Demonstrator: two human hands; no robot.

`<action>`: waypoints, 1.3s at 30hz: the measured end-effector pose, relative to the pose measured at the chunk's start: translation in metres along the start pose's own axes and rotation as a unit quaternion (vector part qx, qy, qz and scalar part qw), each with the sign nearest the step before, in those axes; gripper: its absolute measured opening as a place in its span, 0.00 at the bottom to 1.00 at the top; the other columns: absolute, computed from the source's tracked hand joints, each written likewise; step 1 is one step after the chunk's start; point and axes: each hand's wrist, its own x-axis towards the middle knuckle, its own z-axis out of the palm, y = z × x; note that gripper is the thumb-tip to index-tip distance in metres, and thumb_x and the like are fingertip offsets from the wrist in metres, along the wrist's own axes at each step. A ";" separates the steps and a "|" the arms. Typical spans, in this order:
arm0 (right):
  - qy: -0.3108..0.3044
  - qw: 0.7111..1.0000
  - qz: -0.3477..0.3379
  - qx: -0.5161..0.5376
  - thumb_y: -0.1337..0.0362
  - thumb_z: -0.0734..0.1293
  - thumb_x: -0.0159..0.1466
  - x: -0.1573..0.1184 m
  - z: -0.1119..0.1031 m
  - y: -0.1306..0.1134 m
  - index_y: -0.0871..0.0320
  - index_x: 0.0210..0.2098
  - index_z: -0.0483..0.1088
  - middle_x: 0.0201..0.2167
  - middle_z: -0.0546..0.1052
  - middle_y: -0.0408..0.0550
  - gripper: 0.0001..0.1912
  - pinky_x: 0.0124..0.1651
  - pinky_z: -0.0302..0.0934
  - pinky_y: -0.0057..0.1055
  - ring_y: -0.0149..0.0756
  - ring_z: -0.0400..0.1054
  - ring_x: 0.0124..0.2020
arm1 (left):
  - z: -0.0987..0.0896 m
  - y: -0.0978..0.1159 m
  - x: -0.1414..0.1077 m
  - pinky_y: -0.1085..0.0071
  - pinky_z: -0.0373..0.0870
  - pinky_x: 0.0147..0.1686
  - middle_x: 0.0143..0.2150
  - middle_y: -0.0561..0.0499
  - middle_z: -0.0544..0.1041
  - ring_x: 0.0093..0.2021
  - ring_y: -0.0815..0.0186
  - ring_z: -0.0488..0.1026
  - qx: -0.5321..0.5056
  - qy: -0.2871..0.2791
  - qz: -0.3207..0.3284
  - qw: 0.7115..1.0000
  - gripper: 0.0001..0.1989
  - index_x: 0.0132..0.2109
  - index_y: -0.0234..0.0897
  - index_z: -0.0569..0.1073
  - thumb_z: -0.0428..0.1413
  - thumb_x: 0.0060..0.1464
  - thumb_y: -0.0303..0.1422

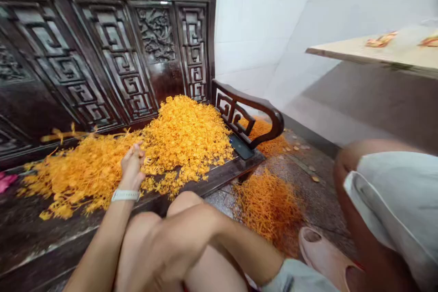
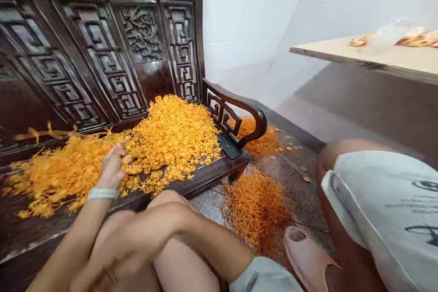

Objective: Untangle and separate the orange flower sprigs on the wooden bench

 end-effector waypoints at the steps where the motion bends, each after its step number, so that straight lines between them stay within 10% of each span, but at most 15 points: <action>1: 0.028 0.999 -0.021 0.004 0.43 0.82 0.52 -0.006 -0.014 -0.006 0.50 0.34 0.78 0.30 0.82 0.48 0.21 0.37 0.74 0.28 0.43 0.81 0.36 | 0.000 0.002 -0.002 0.84 0.54 0.19 0.25 0.59 0.65 0.20 0.77 0.56 -0.024 -0.013 -0.019 0.999 0.09 0.49 0.31 0.80 0.61 0.64 0.30; 4: 0.178 0.980 -0.084 0.037 0.38 0.75 0.60 -0.020 -0.057 -0.020 0.51 0.43 0.76 0.34 0.83 0.48 0.25 0.33 0.71 0.29 0.38 0.78 0.31 | 0.001 0.007 -0.008 0.81 0.60 0.19 0.25 0.58 0.67 0.19 0.75 0.59 -0.067 -0.031 -0.056 0.996 0.10 0.51 0.34 0.79 0.57 0.68 0.33; 9: 0.527 0.831 -0.139 0.115 0.54 0.71 0.69 -0.014 -0.105 -0.009 0.52 0.53 0.69 0.37 0.82 0.43 0.17 0.29 0.66 0.22 0.27 0.72 0.27 | 0.007 0.013 -0.019 0.78 0.64 0.21 0.27 0.55 0.67 0.22 0.73 0.62 -0.042 -0.002 -0.052 0.998 0.18 0.57 0.35 0.79 0.55 0.71 0.42; 16: 0.491 0.868 0.043 0.052 0.49 0.72 0.67 0.002 -0.081 0.046 0.57 0.39 0.69 0.26 0.78 0.41 0.18 0.19 0.59 0.21 0.25 0.67 0.19 | 0.027 0.014 -0.035 0.79 0.54 0.20 0.23 0.62 0.55 0.21 0.75 0.51 -0.059 -0.024 -0.008 0.998 0.24 0.61 0.36 0.76 0.63 0.65 0.46; 24: 0.606 0.778 -0.148 0.066 0.45 0.79 0.57 0.015 -0.099 0.038 0.54 0.46 0.67 0.34 0.76 0.39 0.29 0.24 0.67 0.24 0.26 0.69 0.24 | 0.052 0.026 -0.057 0.79 0.62 0.23 0.33 0.51 0.77 0.29 0.71 0.73 -0.044 -0.134 0.015 0.990 0.32 0.58 0.37 0.78 0.73 0.51 0.48; 32: 0.645 0.742 -0.116 -0.140 0.40 0.71 0.65 -0.005 -0.124 0.026 0.55 0.33 0.64 0.27 0.71 0.39 0.25 0.26 0.56 0.25 0.26 0.62 0.24 | 0.035 0.029 -0.059 0.71 0.77 0.45 0.39 0.50 0.84 0.39 0.66 0.82 0.009 -0.240 -0.001 0.971 0.49 0.67 0.36 0.71 0.80 0.38 0.35; 39: 0.606 0.749 -0.036 -0.265 0.34 0.64 0.69 -0.029 -0.118 0.024 0.56 0.27 0.65 0.20 0.57 0.36 0.31 0.28 0.44 0.28 0.28 0.49 0.23 | 0.031 0.018 -0.045 0.67 0.74 0.47 0.37 0.48 0.83 0.37 0.63 0.81 0.035 -0.155 0.076 0.984 0.24 0.50 0.34 0.82 0.73 0.45 0.35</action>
